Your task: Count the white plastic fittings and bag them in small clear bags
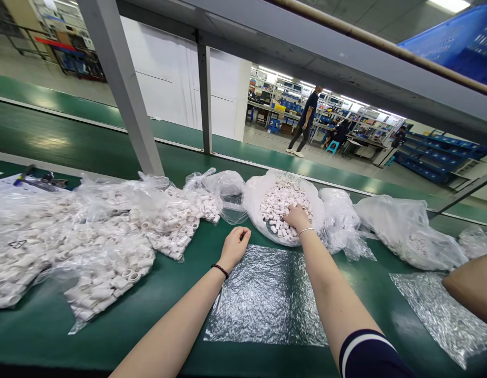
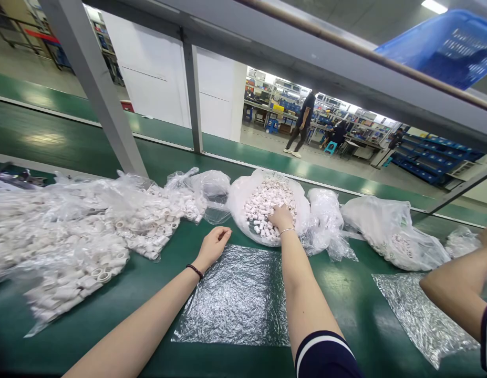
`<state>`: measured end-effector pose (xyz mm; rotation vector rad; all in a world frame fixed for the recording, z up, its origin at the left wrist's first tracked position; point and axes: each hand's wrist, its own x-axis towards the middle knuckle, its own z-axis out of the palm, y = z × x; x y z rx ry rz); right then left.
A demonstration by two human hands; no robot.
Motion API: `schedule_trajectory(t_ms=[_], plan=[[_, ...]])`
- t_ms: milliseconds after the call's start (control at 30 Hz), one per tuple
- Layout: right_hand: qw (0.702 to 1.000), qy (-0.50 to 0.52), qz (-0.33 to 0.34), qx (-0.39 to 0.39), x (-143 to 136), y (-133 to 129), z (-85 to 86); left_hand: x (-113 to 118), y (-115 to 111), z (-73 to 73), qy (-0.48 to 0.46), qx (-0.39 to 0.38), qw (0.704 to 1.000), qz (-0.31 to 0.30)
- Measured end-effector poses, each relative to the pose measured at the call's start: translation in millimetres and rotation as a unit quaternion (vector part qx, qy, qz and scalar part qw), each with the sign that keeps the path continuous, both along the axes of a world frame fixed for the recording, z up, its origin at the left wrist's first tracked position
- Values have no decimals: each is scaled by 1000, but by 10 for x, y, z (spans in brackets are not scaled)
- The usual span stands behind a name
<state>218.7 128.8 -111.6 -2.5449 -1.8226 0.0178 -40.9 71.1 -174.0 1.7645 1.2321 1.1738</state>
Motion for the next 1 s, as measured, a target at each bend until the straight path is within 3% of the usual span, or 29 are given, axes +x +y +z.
schedule_trajectory(t_ms=[1000], plan=[[1000,4,20,24,-75,-113,-24,-22,-48,66,9,-9,1000,-11]])
